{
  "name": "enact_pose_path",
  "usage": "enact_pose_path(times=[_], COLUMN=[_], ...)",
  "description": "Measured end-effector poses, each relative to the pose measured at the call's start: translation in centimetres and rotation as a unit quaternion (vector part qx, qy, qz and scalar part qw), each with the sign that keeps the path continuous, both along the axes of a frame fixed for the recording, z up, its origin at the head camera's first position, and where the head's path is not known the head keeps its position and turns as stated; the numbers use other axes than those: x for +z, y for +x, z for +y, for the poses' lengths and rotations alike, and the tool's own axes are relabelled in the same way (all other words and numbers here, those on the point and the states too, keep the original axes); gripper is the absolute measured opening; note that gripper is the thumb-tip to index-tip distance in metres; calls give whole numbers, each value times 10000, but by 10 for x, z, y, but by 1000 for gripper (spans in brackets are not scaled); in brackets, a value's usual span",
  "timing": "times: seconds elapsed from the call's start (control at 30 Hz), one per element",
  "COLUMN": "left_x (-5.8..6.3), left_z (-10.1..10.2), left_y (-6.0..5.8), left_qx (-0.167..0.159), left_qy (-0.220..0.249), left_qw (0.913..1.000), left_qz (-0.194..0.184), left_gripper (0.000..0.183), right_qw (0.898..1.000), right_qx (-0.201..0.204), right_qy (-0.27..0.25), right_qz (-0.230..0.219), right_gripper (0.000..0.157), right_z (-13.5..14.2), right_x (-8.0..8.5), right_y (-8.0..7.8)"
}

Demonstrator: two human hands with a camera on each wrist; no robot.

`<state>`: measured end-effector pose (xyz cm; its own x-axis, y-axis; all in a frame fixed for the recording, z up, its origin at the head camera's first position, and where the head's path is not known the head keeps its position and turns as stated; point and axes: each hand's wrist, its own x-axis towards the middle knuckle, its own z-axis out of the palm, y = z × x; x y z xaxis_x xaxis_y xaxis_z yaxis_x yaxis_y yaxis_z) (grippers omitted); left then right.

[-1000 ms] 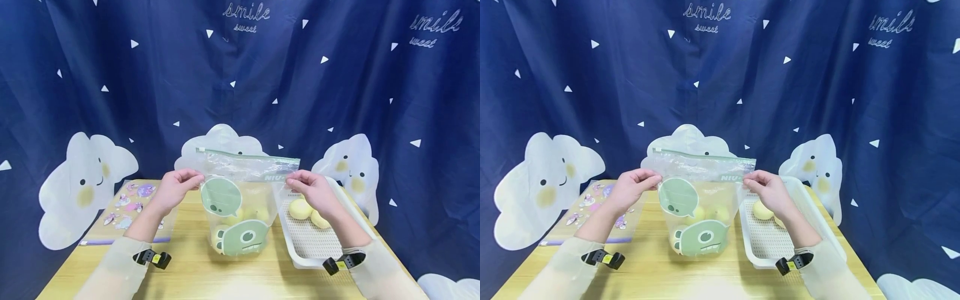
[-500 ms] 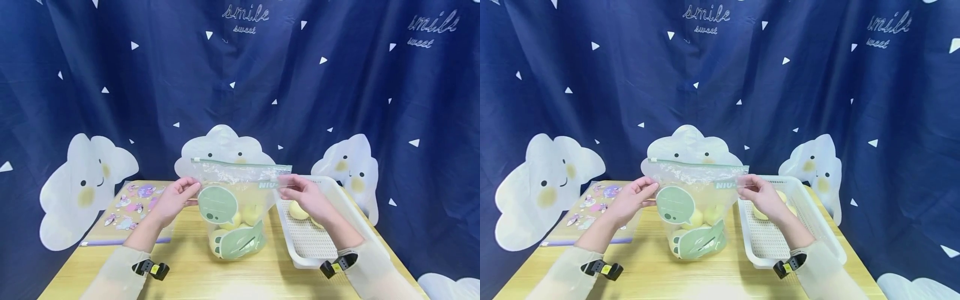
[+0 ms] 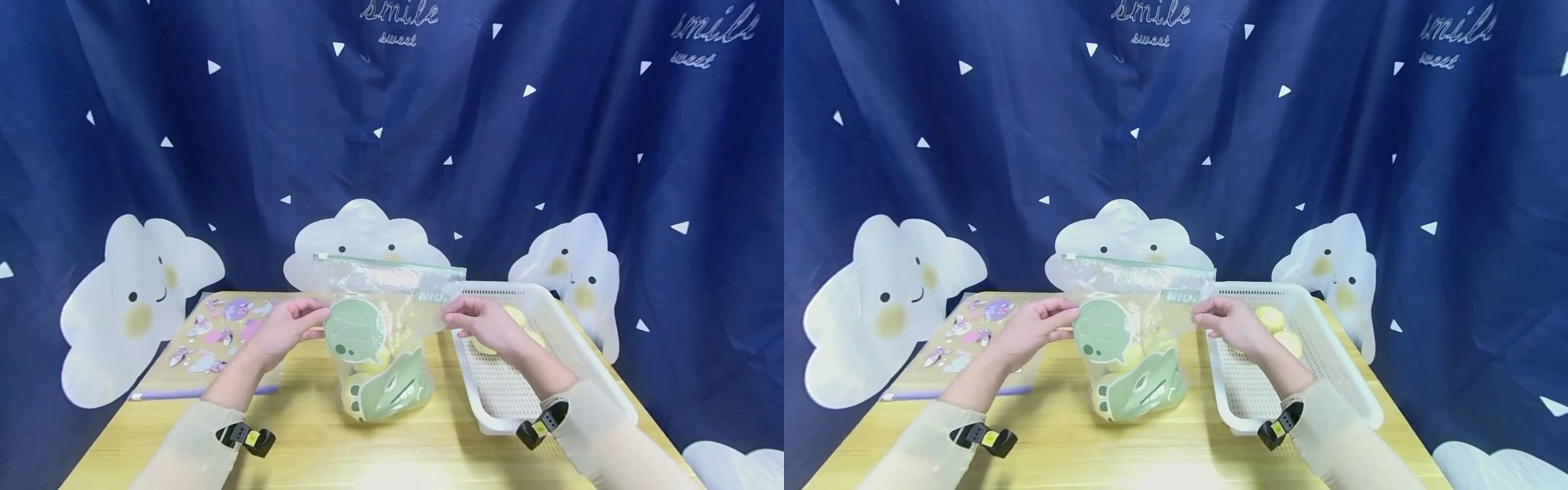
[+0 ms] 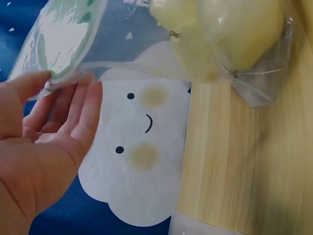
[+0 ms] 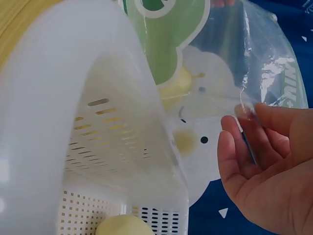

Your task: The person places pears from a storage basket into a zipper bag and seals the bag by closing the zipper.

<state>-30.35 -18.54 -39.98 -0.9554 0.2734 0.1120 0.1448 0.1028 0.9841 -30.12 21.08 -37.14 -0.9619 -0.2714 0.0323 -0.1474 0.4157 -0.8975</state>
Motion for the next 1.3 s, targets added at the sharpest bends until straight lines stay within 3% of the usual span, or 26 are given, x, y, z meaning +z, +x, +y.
enact_pose_path(times=[0.13, 0.27, 0.57, 0.8, 1.07, 1.2, 1.3], left_x=[5, 18, 43, 33, 13, 8, 8], left_z=[5, 12, 22, 28, 37, 41, 43], left_y=[-11, -28, -71, -104, -125, -131, -132], left_qx=[331, 779, 1345, 1706, 1998, 1893, 1731], left_qy=[-238, -167, 31, 39, 363, 494, 551], left_qw=[9992, 9968, 9909, 9832, 9683, 9686, 9721], left_qz=[34, 5, 27, -647, -1457, -1536, -1482], left_gripper=[31, 31, 40, 43, 41, 44, 49], right_qw=[9997, 9973, 9926, 9873, 9771, 9770, 9804], right_qx=[-261, -675, -1103, -1543, -2008, -1954, -1676], right_qy=[-18, -220, -406, -379, -316, -468, -677], right_qz=[27, 162, 296, 46, -628, -718, -778], right_gripper=[22, 21, 24, 30, 31, 35, 43], right_z=[0, -2, -10, -21, -30, -32, -32], right_x=[7, 21, 40, 30, 13, 10, 6], right_y=[-8, -24, -65, -98, -121, -124, -124])
